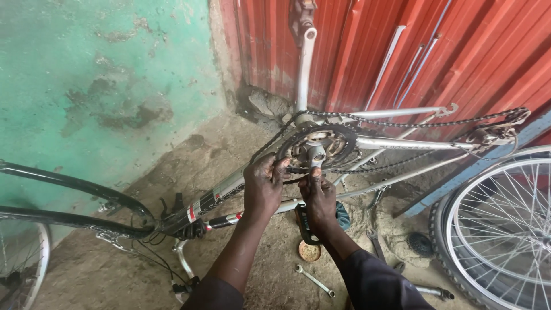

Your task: Repairing a bicycle crankset using a wrench and manual manipulation

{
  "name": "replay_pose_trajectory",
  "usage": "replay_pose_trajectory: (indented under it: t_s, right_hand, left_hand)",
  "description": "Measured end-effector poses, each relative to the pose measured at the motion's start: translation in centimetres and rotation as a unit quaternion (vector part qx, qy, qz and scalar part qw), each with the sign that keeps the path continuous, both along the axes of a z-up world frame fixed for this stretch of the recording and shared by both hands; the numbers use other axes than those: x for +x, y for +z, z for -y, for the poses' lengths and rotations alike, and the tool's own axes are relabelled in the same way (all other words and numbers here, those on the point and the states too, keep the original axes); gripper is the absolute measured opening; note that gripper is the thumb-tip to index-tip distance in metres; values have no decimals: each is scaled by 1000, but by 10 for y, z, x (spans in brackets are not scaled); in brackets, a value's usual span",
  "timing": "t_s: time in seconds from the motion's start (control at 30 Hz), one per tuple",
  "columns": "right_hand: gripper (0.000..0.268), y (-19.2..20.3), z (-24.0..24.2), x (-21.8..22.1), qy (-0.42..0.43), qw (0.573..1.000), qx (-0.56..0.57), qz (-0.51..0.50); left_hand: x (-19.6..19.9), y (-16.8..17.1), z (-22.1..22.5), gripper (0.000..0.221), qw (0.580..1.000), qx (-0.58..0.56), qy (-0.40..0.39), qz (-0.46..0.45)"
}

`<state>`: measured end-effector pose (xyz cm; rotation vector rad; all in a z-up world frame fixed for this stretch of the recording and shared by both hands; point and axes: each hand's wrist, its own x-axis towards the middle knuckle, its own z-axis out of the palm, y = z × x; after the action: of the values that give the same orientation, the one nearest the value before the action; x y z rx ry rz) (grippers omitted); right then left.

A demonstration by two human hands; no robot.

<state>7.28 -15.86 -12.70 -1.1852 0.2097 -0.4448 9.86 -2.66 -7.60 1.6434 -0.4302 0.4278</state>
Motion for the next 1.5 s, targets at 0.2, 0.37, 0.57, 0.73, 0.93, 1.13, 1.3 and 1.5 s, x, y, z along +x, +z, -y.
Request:
replay_pose_trajectory:
  t_s: [0.2,0.37,0.57,0.73,0.93,1.13,1.3,1.5]
  right_hand:
    - [60,10,-4,-9,-19,1000,-13,-4]
    - [61,15,-11,-10,-25,1000,12,7]
    - [60,33,-10,-21,-20,999,-30,7]
    - [62,13,-2,-9,-9,999,-38,7]
    - [66,13,16,-16,19,983,-181,-38]
    - [70,6,51,-12,109,888,-422,-149]
    - [56,4,76,-22,220,773,-555,-216]
    - [71,-22,55,-26,312,823,-335,-335]
  left_hand:
    - [4,-10,-3,25,999,-7,-18,-40]
    - [9,-15,-7,27,999,-7,-23,-49]
    - [14,-26,-6,27,998,-2,-32,-54]
    - [15,-24,-9,25,999,26,-28,-36]
    - [8,3,-34,21,979,198,-4,43]
    - [13,-12,-70,26,956,280,75,35]
    - [12,-17,-91,25,928,349,122,-37]
    - [12,-25,-115,24,892,422,118,-113]
